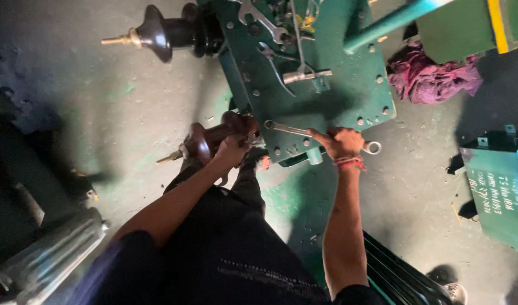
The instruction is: The person uses two wrenches to tighten bolts on a green electrical transformer. They move around the unit, applying torque to multiple fasteners on the side and top of the equipment.
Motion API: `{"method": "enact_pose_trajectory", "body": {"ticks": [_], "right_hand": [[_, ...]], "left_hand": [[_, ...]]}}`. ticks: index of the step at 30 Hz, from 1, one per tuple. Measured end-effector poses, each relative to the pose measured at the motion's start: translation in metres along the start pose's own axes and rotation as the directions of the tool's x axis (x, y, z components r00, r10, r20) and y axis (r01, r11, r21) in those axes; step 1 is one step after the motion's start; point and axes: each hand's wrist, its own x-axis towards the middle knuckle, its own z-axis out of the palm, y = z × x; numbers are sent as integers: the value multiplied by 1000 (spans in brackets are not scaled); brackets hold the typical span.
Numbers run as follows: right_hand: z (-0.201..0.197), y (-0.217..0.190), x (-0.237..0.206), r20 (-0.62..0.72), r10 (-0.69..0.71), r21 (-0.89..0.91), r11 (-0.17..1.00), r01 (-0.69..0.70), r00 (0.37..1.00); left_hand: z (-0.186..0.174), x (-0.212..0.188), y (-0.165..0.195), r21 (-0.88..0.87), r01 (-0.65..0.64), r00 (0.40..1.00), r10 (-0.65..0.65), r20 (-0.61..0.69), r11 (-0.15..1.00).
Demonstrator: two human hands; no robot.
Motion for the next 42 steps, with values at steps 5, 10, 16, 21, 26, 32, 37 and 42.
{"method": "enact_pose_trajectory", "body": {"ticks": [5, 10, 16, 21, 26, 32, 37, 42], "right_hand": [[-12, -32, -40, -79, 138, 82, 988, -132, 987], [10, -105, -137, -120, 507, 388, 815, -430, 853], [74, -190, -258, -34, 866, 851, 287, -439, 499], [88, -227, -305, -12, 934, 755, 242, -610, 356], [76, -239, -301, 14, 925, 565, 305, -766, 379], [68, -247, -295, 19, 916, 587, 314, -746, 400], [40, -217, -232, -10, 834, 306, 528, -792, 552], [11, -158, -118, -88, 554, 172, 827, -535, 828]], "left_hand": [[-83, 14, 25, -203, -221, 975, 213, -58, 954], [-130, 81, 53, -321, 96, 945, 14, 326, 942], [-109, 129, 44, -382, 287, 779, 19, 627, 878], [-89, 142, 38, -353, 322, 753, -11, 658, 879], [-73, 147, 42, -406, 323, 746, 34, 665, 855], [-70, 162, 55, -382, 316, 660, 87, 746, 869], [-67, 143, 56, -574, 321, 721, 198, 664, 753], [-57, 114, 70, -628, 212, 874, 142, 464, 749]]}}
